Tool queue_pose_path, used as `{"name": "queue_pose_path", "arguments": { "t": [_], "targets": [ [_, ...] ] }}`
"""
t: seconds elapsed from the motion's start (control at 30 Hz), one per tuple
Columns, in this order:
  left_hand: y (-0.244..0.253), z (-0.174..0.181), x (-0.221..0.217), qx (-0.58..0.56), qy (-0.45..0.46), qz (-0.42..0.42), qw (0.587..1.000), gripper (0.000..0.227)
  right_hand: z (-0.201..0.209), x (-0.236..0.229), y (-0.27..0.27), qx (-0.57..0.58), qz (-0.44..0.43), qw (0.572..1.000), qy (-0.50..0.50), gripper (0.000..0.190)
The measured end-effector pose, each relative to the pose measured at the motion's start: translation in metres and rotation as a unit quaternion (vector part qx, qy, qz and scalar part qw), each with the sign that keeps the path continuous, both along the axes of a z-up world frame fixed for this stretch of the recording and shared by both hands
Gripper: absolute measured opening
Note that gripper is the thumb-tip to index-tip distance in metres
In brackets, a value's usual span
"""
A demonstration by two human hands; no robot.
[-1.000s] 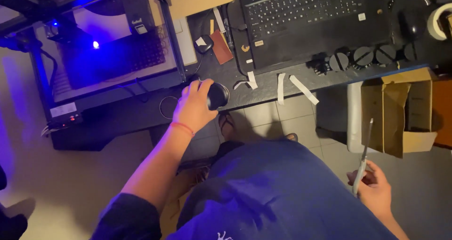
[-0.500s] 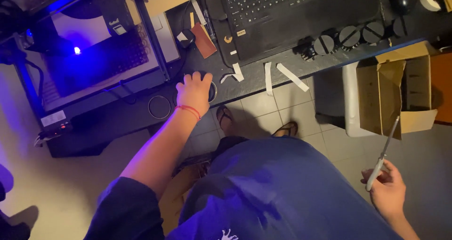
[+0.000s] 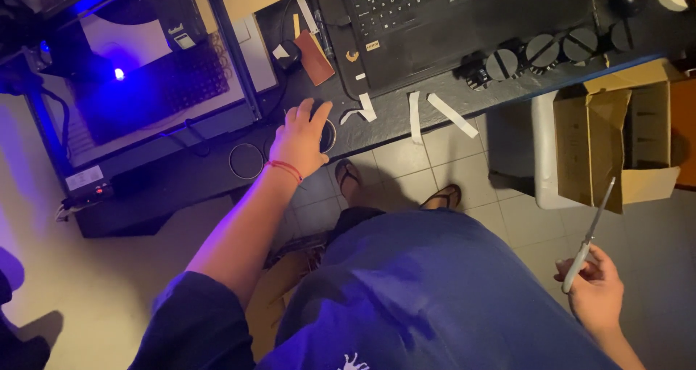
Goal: The person cuts a strip of white tape using scissors and then wraps it around the rim of a black cylindrical object. They adjust the tape to fit the rim and then place the object on the table.
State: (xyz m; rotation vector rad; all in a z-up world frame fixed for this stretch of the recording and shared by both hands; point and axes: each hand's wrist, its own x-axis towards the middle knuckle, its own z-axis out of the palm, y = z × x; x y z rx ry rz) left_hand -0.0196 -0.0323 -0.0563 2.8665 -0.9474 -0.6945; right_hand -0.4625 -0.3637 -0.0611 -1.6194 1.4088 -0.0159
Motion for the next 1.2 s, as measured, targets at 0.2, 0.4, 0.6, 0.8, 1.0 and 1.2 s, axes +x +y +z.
{"name": "queue_pose_path", "arguments": {
  "t": [0.2,0.4,0.6,0.8,1.0,1.2],
  "targets": [
    [0.007,-0.016,0.001,-0.039,0.027,0.024,0.999,0.083,0.008,0.011,0.001,0.007,-0.001,1.000,0.012,0.062],
    [0.011,-0.021,0.002,-0.061,-0.006,0.007,0.998,0.073,0.008,0.025,0.001,0.012,-0.002,1.000,0.013,0.064],
    [0.014,-0.011,-0.001,-0.078,-0.005,0.015,0.997,0.067,-0.007,0.015,-0.006,0.005,0.014,0.999,-0.033,0.063],
    [0.027,-0.004,0.001,-0.135,-0.007,0.046,0.990,0.068,-0.007,0.015,-0.012,-0.002,0.031,1.000,-0.004,0.063],
    [0.044,0.010,0.000,-0.293,0.044,0.175,0.939,0.070,-0.002,0.022,-0.009,0.000,0.015,1.000,0.003,0.061],
    [0.058,0.008,-0.015,-0.393,0.190,0.441,0.784,0.065,-0.001,0.022,-0.008,0.006,0.010,1.000,0.025,0.061]
  ]
}}
